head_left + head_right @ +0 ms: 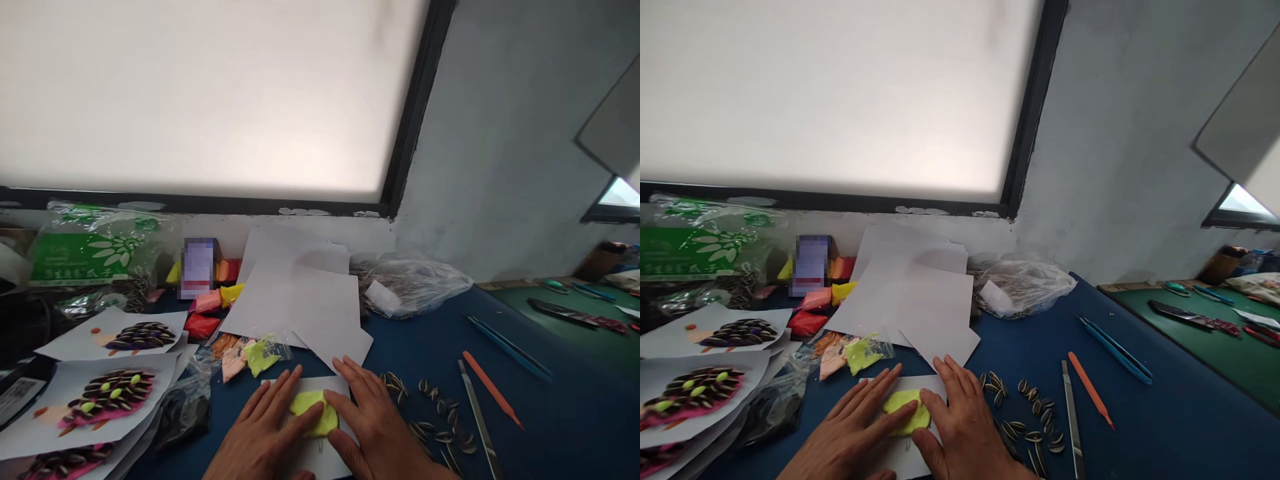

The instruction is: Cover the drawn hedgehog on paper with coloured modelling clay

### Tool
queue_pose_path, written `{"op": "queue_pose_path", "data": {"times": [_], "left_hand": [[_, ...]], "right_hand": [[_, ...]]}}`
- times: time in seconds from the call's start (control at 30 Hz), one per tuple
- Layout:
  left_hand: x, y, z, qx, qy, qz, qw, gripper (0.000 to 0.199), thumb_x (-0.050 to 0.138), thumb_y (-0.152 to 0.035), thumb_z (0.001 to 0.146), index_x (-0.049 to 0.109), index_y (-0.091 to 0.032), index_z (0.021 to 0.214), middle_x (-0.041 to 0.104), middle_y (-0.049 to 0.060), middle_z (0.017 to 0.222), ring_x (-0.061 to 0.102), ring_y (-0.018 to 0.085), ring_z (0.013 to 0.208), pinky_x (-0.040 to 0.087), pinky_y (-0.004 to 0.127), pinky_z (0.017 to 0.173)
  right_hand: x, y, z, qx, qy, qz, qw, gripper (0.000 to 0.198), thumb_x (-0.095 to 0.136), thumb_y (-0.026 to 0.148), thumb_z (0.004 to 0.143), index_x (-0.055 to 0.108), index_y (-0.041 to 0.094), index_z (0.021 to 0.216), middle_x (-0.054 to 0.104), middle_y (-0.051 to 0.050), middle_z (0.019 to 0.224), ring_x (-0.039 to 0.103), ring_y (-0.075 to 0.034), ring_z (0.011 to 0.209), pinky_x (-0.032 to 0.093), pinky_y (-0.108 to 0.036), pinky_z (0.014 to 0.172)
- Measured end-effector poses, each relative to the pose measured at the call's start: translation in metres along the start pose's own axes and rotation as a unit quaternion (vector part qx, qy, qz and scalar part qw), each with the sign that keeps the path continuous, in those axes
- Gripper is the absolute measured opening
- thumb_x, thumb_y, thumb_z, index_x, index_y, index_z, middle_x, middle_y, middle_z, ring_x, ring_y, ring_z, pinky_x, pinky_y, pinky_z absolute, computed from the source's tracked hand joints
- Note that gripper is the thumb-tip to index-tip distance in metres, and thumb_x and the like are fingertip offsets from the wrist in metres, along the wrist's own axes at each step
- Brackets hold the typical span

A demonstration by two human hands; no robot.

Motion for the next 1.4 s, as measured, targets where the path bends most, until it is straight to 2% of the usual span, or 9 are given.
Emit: {"op": "queue_pose_path", "data": {"times": [0.13, 0.3, 0.47, 0.6, 0.73, 0.97, 1.2, 1.4], "left_hand": [[0.001, 0.001, 0.0, -0.003, 0.002, -0.002, 1.0, 0.057, 0.048, -0.057, 0.092, 0.04, -0.038, 0.145, 0.032, 0.005, 0.156, 0.037, 0.032, 0.139, 0.039, 0.048, 0.109], [0.0, 0.0, 0.0, -0.004, 0.002, 0.004, 1.0, 0.055, 0.047, -0.058, 0.092, 0.044, -0.038, 0.143, 0.031, 0.005, 0.156, 0.037, 0.034, 0.138, 0.039, 0.049, 0.108], [0.001, 0.0, 0.0, -0.006, 0.007, 0.003, 1.0, 0.056, 0.047, -0.059, 0.092, 0.044, -0.037, 0.143, 0.032, 0.006, 0.156, 0.036, 0.034, 0.139, 0.039, 0.05, 0.108], [0.002, -0.001, 0.0, -0.001, 0.008, 0.008, 1.0, 0.057, 0.048, -0.059, 0.091, 0.042, -0.037, 0.144, 0.032, 0.006, 0.156, 0.035, 0.033, 0.14, 0.039, 0.049, 0.108], [0.001, -0.002, 0.001, -0.001, 0.006, 0.013, 1.0, 0.057, 0.046, -0.059, 0.093, 0.039, -0.038, 0.145, 0.037, 0.005, 0.154, 0.037, 0.031, 0.139, 0.039, 0.049, 0.108], [0.001, -0.003, 0.0, 0.005, 0.008, 0.035, 0.999, 0.064, 0.044, -0.058, 0.095, 0.024, -0.037, 0.151, 0.031, 0.008, 0.156, 0.035, 0.031, 0.14, 0.039, 0.048, 0.108], [0.003, -0.002, 0.0, 0.004, 0.011, 0.024, 1.0, 0.058, 0.044, -0.059, 0.094, 0.035, -0.039, 0.147, 0.031, 0.005, 0.156, 0.035, 0.032, 0.14, 0.038, 0.049, 0.109], [0.002, -0.002, 0.0, 0.0, 0.011, 0.015, 1.0, 0.058, 0.038, -0.059, 0.096, 0.032, -0.037, 0.149, 0.029, 0.008, 0.157, 0.034, 0.034, 0.14, 0.038, 0.051, 0.108]], "right_hand": [[-0.001, -0.001, 0.001, 0.0, 0.001, 0.007, 1.0, 0.045, 0.04, 0.044, 0.101, 0.062, 0.015, 0.126, 0.047, -0.021, 0.145, 0.046, -0.037, 0.132, 0.05, -0.053, 0.095], [0.0, -0.002, 0.0, 0.006, 0.0, 0.034, 0.999, 0.037, 0.048, 0.043, 0.098, 0.066, 0.021, 0.12, 0.046, -0.015, 0.147, 0.041, -0.033, 0.136, 0.046, -0.05, 0.101], [0.001, -0.001, 0.004, 0.011, 0.027, 0.015, 0.999, 0.047, 0.041, 0.045, 0.1, 0.062, 0.014, 0.128, 0.044, -0.021, 0.146, 0.041, -0.037, 0.136, 0.046, -0.053, 0.1], [0.002, -0.002, 0.006, 0.013, 0.038, 0.016, 0.999, 0.043, 0.046, 0.046, 0.098, 0.065, 0.019, 0.125, 0.044, -0.019, 0.147, 0.039, -0.038, 0.136, 0.046, -0.055, 0.1], [0.0, -0.003, 0.004, 0.011, 0.026, 0.01, 1.0, 0.04, 0.047, 0.046, 0.097, 0.065, 0.023, 0.124, 0.047, -0.017, 0.146, 0.041, -0.037, 0.135, 0.048, -0.056, 0.098], [0.002, 0.0, 0.0, -0.002, 0.026, -0.024, 0.999, 0.037, 0.047, 0.038, 0.098, 0.064, 0.017, 0.123, 0.049, -0.018, 0.143, 0.044, -0.04, 0.132, 0.05, -0.057, 0.094], [0.002, 0.002, -0.003, -0.002, 0.02, -0.041, 0.999, 0.038, 0.046, 0.037, 0.098, 0.066, 0.014, 0.12, 0.054, -0.017, 0.139, 0.05, -0.038, 0.128, 0.052, -0.053, 0.092], [-0.002, 0.006, -0.007, -0.017, -0.016, -0.049, 0.999, 0.038, 0.048, 0.042, 0.097, 0.067, 0.016, 0.118, 0.058, -0.014, 0.136, 0.054, -0.035, 0.125, 0.052, -0.047, 0.093]]}}
Point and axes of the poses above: each hand's wrist, its own z-axis towards the middle knuckle, its own x-axis out of the palm, y = z × x, the point moved 10 cm from there along z, towards the middle knuckle
